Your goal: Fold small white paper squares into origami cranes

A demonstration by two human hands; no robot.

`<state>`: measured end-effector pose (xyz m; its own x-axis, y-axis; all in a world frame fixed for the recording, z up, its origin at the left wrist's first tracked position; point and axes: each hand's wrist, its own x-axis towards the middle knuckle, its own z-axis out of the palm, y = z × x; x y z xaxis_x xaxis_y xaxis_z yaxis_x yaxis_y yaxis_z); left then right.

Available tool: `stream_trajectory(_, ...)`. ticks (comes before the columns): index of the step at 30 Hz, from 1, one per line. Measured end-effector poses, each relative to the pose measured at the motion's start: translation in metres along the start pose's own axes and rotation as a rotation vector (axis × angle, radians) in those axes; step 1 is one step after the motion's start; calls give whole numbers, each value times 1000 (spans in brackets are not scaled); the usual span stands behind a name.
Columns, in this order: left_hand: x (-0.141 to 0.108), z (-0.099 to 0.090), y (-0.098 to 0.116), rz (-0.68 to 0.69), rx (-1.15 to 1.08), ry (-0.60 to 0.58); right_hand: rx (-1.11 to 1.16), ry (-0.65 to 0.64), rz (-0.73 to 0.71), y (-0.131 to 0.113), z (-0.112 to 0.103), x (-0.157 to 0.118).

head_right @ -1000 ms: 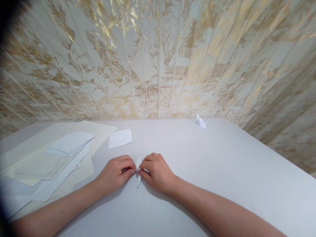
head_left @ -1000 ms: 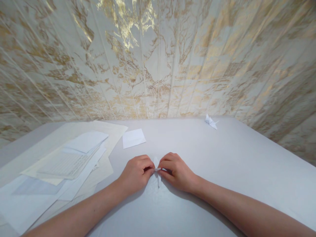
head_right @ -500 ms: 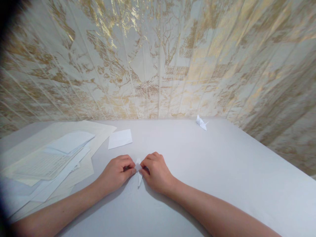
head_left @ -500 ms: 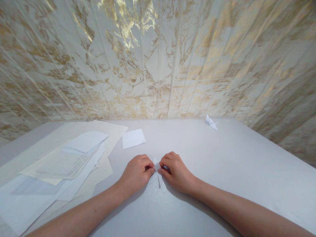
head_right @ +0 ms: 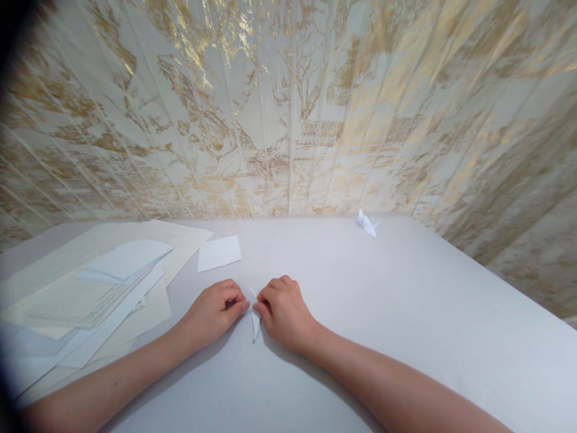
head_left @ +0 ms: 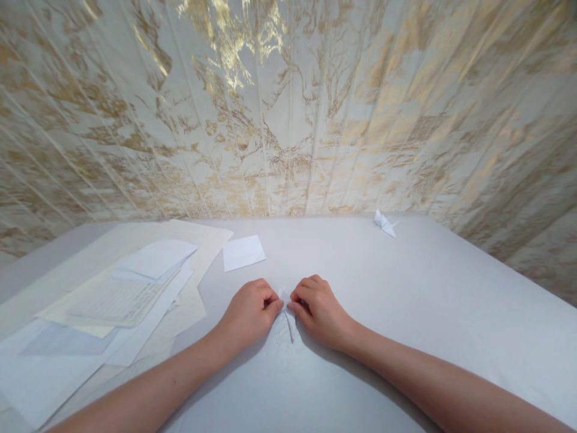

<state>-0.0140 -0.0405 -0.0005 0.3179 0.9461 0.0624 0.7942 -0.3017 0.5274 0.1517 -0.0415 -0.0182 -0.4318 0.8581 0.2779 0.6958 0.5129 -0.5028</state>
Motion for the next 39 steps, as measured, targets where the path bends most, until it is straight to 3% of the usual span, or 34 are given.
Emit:
stream_trajectory(17, -4, 7, 0, 50, 174, 25, -52, -3, 11, -2, 1, 0)
stream_trajectory(22, -5, 7, 0, 44, 165, 17, -68, 0, 11, -2, 0, 0)
stream_trajectory(28, -5, 8, -3, -22, 80, 103, -48, 14, 12, -1, -1, -1)
stream_trajectory(39, -2, 3, -4, 64, -35, 12, 45, -2, 3, 3, -1, 2)
